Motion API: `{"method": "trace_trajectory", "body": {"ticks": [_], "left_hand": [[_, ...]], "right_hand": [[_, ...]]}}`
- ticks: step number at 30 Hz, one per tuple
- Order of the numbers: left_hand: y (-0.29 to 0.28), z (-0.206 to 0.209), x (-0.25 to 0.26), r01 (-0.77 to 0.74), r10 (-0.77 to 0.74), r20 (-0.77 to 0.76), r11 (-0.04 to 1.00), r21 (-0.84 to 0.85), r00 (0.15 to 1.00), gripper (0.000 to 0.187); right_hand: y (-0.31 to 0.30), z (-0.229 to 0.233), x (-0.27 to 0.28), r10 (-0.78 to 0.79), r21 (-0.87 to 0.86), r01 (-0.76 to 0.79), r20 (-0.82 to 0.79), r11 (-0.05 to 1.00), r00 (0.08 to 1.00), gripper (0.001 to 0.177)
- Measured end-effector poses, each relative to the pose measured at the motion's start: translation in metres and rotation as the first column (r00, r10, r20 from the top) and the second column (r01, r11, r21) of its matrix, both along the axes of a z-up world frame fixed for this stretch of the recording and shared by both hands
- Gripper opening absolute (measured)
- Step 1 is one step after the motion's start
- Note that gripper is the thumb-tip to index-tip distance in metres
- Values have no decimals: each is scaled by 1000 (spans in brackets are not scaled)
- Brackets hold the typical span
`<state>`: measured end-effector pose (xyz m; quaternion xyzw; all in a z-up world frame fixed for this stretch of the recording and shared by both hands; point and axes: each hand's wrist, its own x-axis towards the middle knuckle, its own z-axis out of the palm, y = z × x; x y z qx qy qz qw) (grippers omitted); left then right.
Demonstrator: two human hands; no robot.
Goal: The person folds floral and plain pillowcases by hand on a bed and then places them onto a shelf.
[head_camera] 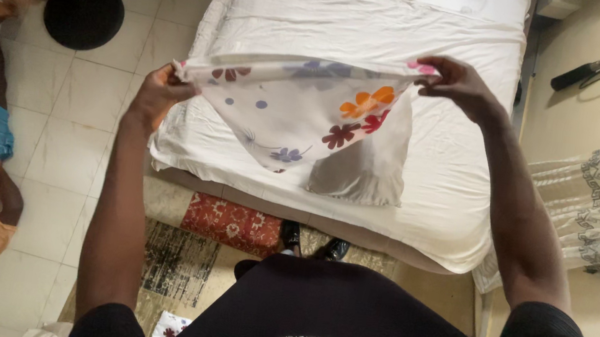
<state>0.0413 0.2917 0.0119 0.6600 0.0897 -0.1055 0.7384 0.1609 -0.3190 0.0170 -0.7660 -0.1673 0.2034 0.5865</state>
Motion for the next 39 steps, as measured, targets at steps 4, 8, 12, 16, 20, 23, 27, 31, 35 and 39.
{"method": "trace_trajectory", "body": {"ticks": [4, 8, 12, 16, 20, 23, 27, 31, 35, 39], "left_hand": [[-16, 0, -16, -138, 42, 168, 773, 619, 985, 32], [-3, -4, -30, -247, 24, 349, 750, 613, 937, 41], [25, -21, -28, 6, -39, 137, 972, 237, 990, 37], [32, -90, 27, -234, 206, 136, 941, 245, 969, 38], [-29, -118, 83, -621, 498, 383, 516, 589, 778, 42], [-113, -116, 90, -495, 519, 100, 714, 494, 849, 49], [-220, -83, 51, -447, 276, 423, 807, 386, 863, 50], [-242, -62, 17, -266, 214, 363, 959, 99, 907, 52], [-221, -85, 16, -36, 70, 284, 992, -124, 956, 44], [-193, -102, 12, -522, 63, 655, 662, 537, 753, 66]], "right_hand": [[4, -4, -19, -10, -419, 119, 252, 900, 968, 38], [-12, -2, -23, 87, -453, 80, 336, 888, 938, 34], [-31, -17, -6, 205, 109, -194, -95, 975, 974, 41], [4, -48, 28, 45, 161, 16, -368, 987, 929, 46], [96, -73, 49, -274, 220, 345, -298, 912, 914, 48], [170, -68, 34, -280, 185, 336, -271, 924, 921, 47], [233, -47, -37, -64, 88, 64, -2, 994, 998, 44], [232, -18, -57, -16, 5, 15, 297, 1000, 955, 51], [217, -19, -63, -128, -14, 143, 360, 990, 924, 42], [198, -21, -54, -112, -125, 156, 304, 980, 946, 29]]}}
